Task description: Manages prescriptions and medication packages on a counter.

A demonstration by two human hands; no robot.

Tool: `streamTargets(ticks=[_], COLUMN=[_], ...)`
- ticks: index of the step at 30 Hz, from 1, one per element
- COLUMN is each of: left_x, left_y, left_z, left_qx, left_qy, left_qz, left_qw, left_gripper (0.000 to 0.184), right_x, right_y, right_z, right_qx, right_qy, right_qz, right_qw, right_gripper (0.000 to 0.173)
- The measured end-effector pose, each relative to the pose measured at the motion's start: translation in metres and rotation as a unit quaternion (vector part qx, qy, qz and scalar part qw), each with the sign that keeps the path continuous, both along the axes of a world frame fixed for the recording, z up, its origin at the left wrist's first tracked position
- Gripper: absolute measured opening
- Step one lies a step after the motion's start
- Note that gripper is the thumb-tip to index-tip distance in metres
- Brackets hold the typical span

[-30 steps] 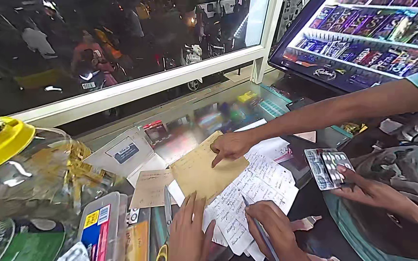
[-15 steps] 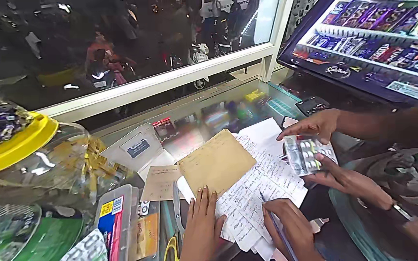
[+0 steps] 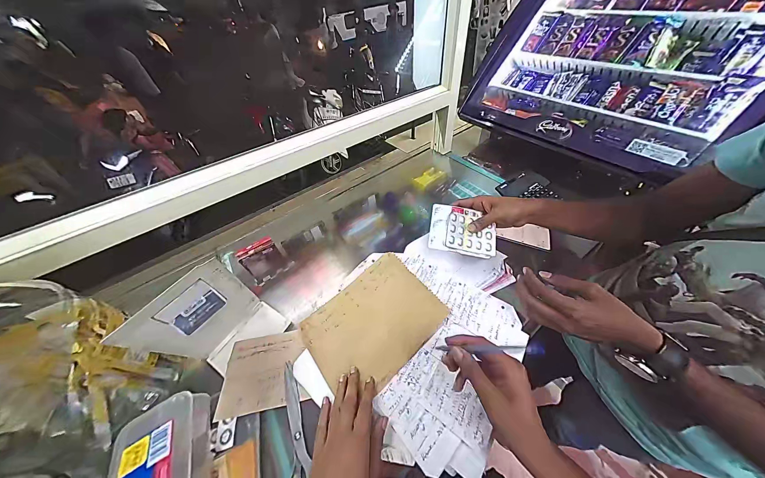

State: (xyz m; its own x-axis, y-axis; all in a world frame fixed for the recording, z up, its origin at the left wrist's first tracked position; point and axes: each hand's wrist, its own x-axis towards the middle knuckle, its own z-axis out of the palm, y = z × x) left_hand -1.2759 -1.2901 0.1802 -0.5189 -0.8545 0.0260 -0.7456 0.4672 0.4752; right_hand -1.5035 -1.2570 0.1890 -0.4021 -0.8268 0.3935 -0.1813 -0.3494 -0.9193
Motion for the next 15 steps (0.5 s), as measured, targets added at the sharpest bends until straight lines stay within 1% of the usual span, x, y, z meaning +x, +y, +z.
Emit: streamTargets(ticks=[1,2,3,5,6,9,15], left_x=[0.0,-0.001,-0.002,-0.002,-0.002,-0.002,0.0], left_y=[-0.001,-0.002,-0.003,-0.001,0.0,-0.002,-0.002], left_z=[0.0,0.001,0.001,0.002,0.003,0.004,0.001], left_qx=[0.001,0.001,0.001,0.002,0.0,0.003,0.003], left_qy=[-0.002,-0.003,-0.003,-0.008,-0.011,-0.007,-0.007], left_qz=[0.002,0.001,0.002,0.005,0.005,0.005,0.002], left_qw=[1.0,1.0,1.0,1.0,1.0,1.0,1.0], left_gripper=[0.047,0.047,0.047,0.048,0.048,0.048,0.048], right_x=[0.001,0.001,0.0,0.002,0.003,0.004,0.002], right_y=[-0.005,-0.013,-0.025,-0.049,-0.059,-0.079,-0.091], right_z=[0.004,0.011,0.02,0.031,0.033,0.03,0.02], right_qx=[0.046,0.095,0.139,0.196,0.205,0.203,0.199], right_qy=[-0.072,-0.132,-0.182,-0.258,-0.276,-0.284,-0.337], right_qz=[0.024,0.043,0.061,0.092,0.101,0.105,0.089], right_qw=[0.996,0.986,0.971,0.942,0.933,0.931,0.916], right_gripper=[0.016,0.022,0.028,0.033,0.034,0.034,0.035])
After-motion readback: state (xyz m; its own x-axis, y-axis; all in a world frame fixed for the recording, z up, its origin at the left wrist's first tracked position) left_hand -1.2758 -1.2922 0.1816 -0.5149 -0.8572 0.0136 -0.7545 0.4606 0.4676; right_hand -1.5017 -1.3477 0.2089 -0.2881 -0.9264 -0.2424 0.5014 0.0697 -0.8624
